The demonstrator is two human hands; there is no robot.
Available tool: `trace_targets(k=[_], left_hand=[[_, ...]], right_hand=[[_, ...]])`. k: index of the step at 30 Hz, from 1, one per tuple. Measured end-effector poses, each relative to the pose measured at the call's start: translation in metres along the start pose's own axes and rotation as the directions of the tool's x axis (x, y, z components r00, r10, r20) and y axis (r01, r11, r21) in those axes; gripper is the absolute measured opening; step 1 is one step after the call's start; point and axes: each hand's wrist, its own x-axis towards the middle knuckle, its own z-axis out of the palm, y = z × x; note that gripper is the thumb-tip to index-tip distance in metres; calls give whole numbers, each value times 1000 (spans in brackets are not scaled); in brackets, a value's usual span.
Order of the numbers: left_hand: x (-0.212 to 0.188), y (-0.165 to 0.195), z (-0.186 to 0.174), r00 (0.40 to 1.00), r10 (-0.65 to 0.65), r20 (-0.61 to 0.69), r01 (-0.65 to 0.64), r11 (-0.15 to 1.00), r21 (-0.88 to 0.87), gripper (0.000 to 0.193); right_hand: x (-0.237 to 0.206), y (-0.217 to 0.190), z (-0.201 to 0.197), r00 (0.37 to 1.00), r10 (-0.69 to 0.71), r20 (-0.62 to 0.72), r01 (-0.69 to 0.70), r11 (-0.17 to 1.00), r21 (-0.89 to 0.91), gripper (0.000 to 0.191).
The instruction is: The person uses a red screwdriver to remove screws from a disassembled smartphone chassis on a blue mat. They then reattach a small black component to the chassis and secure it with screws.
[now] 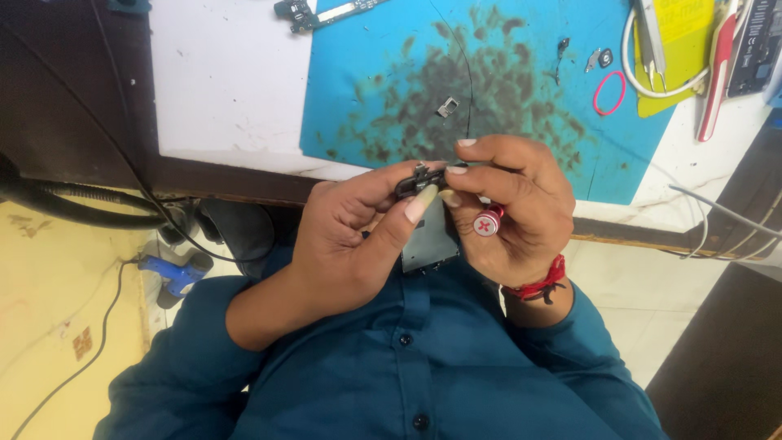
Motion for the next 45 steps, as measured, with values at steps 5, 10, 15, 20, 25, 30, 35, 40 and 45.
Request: trace_targets(k=[5,10,15,20,25,30,35,40,45], left_hand=[[-1,2,-1,999,-35,-3,35,999,-7,33],[1,2,-2,999,-34,-6,33,999,-17,33],[1,4,-4,1000,-10,-10,11,999,51,33],[2,9,-5,999,33,13,-35,992,118,32],[4,16,-6,997,73,30,-79,935,346,28],[6,24,-2,994,56,94,-94,879,468,31],[5,22,1,988,109,113,-144,919,367,34],[4,12,0,995,-14,103,-17,955,297,26],[3,4,3,984,-140,108,156,975,-156,30]], right_hand=[[-1,-2,1,1000,8,-5,-8,1000,-8,20],[3,-6,2,1000,12,-15,-13,998,-59,20],[6,-11,3,1000,4,-1,-4,996,-88,18],[13,-22,0,999,17,42,-7,974,-229,21],[19,-38,-4,979,194,60,-184,972,-145,19],[30,-22,-27,769,574,281,-638,666,386,33],[23,-10,-35,806,468,362,-590,591,550,36],[22,0,-40,746,524,411,-664,531,527,38],[16,4,-37,777,524,349,-620,543,567,37]])
